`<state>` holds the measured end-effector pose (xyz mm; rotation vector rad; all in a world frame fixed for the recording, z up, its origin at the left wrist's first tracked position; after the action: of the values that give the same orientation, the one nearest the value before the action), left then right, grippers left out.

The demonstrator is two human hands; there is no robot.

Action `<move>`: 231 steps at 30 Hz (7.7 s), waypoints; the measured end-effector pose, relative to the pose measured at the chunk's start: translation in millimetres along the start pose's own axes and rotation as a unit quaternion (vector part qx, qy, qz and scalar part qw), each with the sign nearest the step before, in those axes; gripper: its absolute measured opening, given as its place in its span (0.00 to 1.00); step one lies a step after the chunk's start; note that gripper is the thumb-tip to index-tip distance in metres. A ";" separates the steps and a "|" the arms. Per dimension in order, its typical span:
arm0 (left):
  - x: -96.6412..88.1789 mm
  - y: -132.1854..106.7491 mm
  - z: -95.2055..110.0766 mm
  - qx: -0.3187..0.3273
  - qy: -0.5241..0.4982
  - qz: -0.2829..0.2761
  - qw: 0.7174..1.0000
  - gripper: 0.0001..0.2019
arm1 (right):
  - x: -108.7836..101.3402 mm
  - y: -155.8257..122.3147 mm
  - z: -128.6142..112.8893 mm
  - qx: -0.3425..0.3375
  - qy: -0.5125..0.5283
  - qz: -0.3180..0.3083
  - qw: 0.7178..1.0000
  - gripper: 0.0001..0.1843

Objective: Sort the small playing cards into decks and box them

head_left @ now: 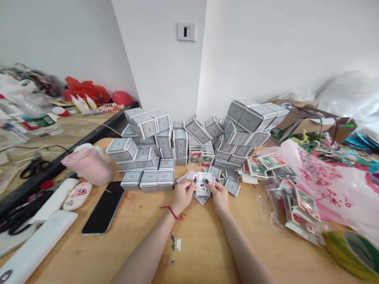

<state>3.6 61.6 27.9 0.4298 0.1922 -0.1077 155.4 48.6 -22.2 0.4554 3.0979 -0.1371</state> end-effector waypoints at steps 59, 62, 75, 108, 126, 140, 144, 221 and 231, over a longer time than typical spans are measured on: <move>7.3 -0.5 -21.3 -0.238 -0.288 -0.136 0.918 0.15 | 3.1 -11.3 -12.3 -0.001 -0.010 -0.029 1.000 0.15; 7.9 -0.7 -22.6 -0.255 -0.280 -0.122 0.917 0.15 | 3.4 -11.7 -13.1 -0.011 -0.030 -0.018 0.999 0.15; 9.1 -2.4 -26.4 -0.239 -0.240 -0.013 0.941 0.16 | 7.1 -13.1 -13.0 -0.018 -0.046 -0.021 0.999 0.17; 10.6 -2.7 -20.9 -0.194 -0.242 -0.030 0.950 0.14 | 12.3 -14.9 -14.6 0.002 -0.020 -0.012 1.000 0.15; 10.6 -5.4 -11.0 -0.090 -0.045 -0.016 0.995 0.13 | 16.0 -15.1 -12.5 0.012 -0.030 -0.049 0.998 0.16; 4.1 -6.0 -18.0 -0.104 -0.083 0.028 0.991 0.22 | 12.0 -14.5 -16.7 -0.018 -0.083 -0.012 0.996 0.18; 6.4 -5.6 -14.2 -0.113 -0.159 -0.011 0.981 0.21 | 8.5 -11.6 -14.4 -0.006 -0.071 -0.006 0.997 0.18; 5.5 -3.3 -4.2 -0.019 0.026 0.017 0.999 0.13 | 21.4 -10.4 -11.6 0.041 0.144 -0.157 0.976 0.11; 12.1 -9.3 -4.3 -0.050 -0.028 -0.006 0.998 0.15 | 24.3 -11.6 -6.5 0.107 0.240 -0.212 0.941 0.07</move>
<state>13.4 54.2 17.8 0.3260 0.1437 -0.1220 128.9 45.1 -15.1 -0.2339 3.6316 -0.4286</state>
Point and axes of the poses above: each hand's wrist, its own y-axis towards the middle knuckle, its own x-axis out of the palm, z = x × y, the point moved 6 cm from there along y, towards the middle knuckle, and after that the axes turned 12 degrees about -y, right-handed, at the moved point
